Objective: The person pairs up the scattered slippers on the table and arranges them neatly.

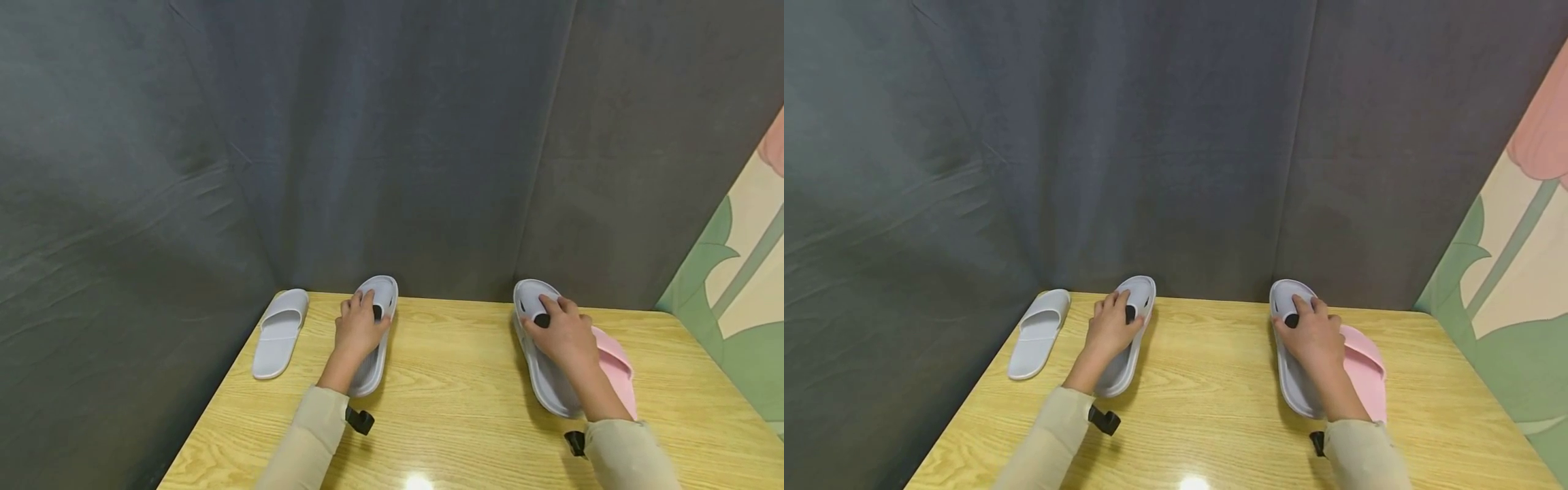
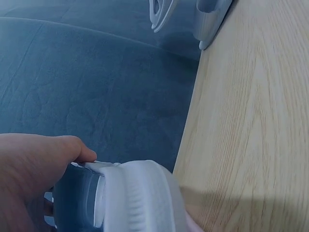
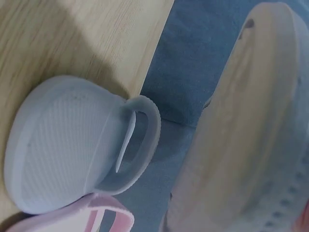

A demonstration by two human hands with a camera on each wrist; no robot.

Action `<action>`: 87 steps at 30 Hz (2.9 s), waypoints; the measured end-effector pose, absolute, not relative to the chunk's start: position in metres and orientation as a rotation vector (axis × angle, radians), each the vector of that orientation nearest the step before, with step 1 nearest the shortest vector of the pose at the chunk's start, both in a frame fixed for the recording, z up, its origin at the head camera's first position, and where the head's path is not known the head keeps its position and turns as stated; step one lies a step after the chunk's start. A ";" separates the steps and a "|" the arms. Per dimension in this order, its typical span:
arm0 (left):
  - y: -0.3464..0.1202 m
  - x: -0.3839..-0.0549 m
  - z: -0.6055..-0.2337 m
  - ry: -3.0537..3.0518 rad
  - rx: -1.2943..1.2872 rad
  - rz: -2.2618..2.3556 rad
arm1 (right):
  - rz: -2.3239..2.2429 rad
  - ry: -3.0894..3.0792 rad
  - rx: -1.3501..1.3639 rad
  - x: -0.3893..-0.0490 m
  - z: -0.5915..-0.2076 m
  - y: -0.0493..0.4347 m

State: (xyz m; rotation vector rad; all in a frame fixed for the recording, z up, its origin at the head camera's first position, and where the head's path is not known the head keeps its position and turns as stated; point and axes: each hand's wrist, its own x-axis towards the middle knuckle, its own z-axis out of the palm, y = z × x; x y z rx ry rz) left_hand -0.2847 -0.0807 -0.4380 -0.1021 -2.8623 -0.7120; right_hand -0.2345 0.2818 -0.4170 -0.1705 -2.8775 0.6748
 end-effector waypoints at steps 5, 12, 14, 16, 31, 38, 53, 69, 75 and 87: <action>-0.073 -0.284 -0.439 -2.866 -0.105 -0.704 | 0.671 -2.871 -0.159 -0.237 -0.418 0.277; -0.066 -0.282 -0.437 -2.858 -0.116 -0.699 | 0.672 -2.864 -0.155 -0.238 -0.418 0.268; -0.065 -0.282 -0.437 -2.855 -0.123 -0.693 | 0.668 -2.861 -0.154 -0.239 -0.418 0.265; -0.063 -0.282 -0.437 -2.849 -0.132 -0.684 | 0.667 -2.856 -0.150 -0.240 -0.419 0.262; -0.045 -0.281 -0.441 -2.838 -0.185 -0.641 | 0.666 -2.848 -0.107 -0.240 -0.421 0.250; -0.038 -0.281 -0.442 -2.827 -0.192 -0.630 | 0.695 -2.858 -0.142 -0.243 -0.421 0.244; -0.025 -0.283 -0.447 -2.838 -0.208 -0.690 | 0.736 -2.842 -0.099 -0.251 -0.424 0.229; -0.010 -0.285 -0.456 -2.847 -0.213 -0.667 | 0.777 -2.872 -0.122 -0.253 -0.433 0.221; -0.004 -0.288 -0.459 -2.841 -0.229 -0.666 | 0.784 -2.884 -0.126 -0.257 -0.435 0.217; 0.006 -0.289 -0.465 -2.854 -0.207 -0.608 | 0.789 -2.871 -0.131 -0.262 -0.445 0.209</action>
